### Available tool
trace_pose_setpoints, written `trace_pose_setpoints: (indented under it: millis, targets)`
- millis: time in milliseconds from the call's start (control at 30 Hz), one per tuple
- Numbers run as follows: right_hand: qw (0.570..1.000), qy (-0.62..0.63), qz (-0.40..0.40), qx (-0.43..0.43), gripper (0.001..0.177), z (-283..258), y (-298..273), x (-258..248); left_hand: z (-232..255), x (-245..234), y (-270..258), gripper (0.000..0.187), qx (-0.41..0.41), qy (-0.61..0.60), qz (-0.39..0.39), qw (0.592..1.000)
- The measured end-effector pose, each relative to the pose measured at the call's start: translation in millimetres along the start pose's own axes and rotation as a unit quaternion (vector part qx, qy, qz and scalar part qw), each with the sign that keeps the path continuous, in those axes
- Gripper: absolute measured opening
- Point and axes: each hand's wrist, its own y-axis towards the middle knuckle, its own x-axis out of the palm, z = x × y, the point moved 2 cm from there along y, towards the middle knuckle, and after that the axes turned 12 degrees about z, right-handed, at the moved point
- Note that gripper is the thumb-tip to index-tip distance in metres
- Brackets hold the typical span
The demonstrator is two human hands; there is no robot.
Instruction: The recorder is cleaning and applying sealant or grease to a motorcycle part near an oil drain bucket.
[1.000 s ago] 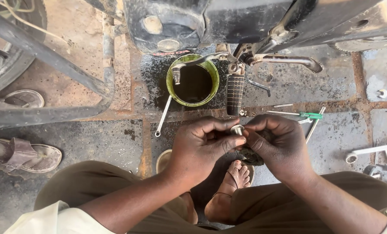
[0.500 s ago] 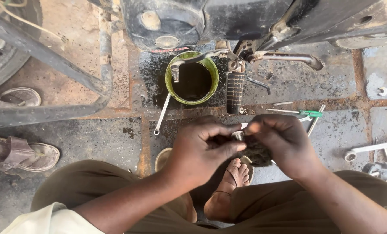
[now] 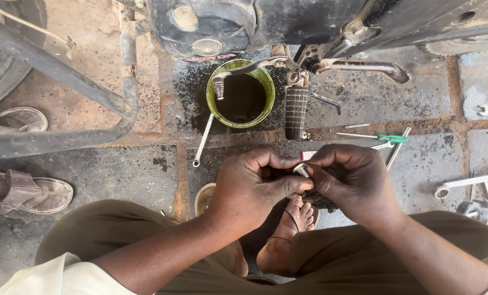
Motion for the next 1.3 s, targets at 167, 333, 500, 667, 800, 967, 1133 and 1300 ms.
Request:
trace_pose_setpoints:
  millis: [167, 333, 500, 667, 800, 967, 1133, 1300]
  targets:
    - [1.0, -0.013, -0.013, 0.014, 0.008, 11.0, 3.0, -6.5, 8.7, 0.6, -2.1, 0.016, 0.036, 0.112, -0.007, 0.993]
    - [0.995, -0.086, -0.027, 0.034, 0.019, 6.7, 5.7, -8.0, 4.0, 1.8, -0.4, 0.016, -0.016, 0.128, -0.041, 0.991]
    - [0.994, -0.085, 0.012, 0.074, 0.024, 19.7, 7.1, -25.9, -1.4, 9.6, 2.2, 0.021, -0.041, 0.053, -0.047, 0.997]
    - [0.999, -0.002, -0.02, 0.039, 0.016, -5.6, 11.4, -18.4, -3.2, 1.2, 5.6, 0.029, -0.051, -0.042, -0.031, 0.997]
    - [0.999, -0.001, -0.034, 0.0, 0.011, -0.7, 6.3, -10.2, -0.8, -0.4, 3.7, 0.026, -0.018, 0.048, -0.009, 0.999]
    - [1.0, 0.007, -0.003, -0.008, 0.008, 11.5, 1.2, -6.0, 0.9, 1.7, 1.8, 0.023, 0.022, 0.104, 0.015, 0.994]
    - [1.0, -0.005, 0.001, 0.018, 0.003, 11.0, -1.0, -3.1, 5.5, -0.2, 0.2, 0.024, 0.062, 0.153, -0.007, 0.986]
    - [0.998, 0.007, -0.028, 0.055, 0.002, 15.7, -0.6, -5.2, 8.3, -1.2, -1.7, 0.024, 0.099, 0.225, -0.013, 0.969]
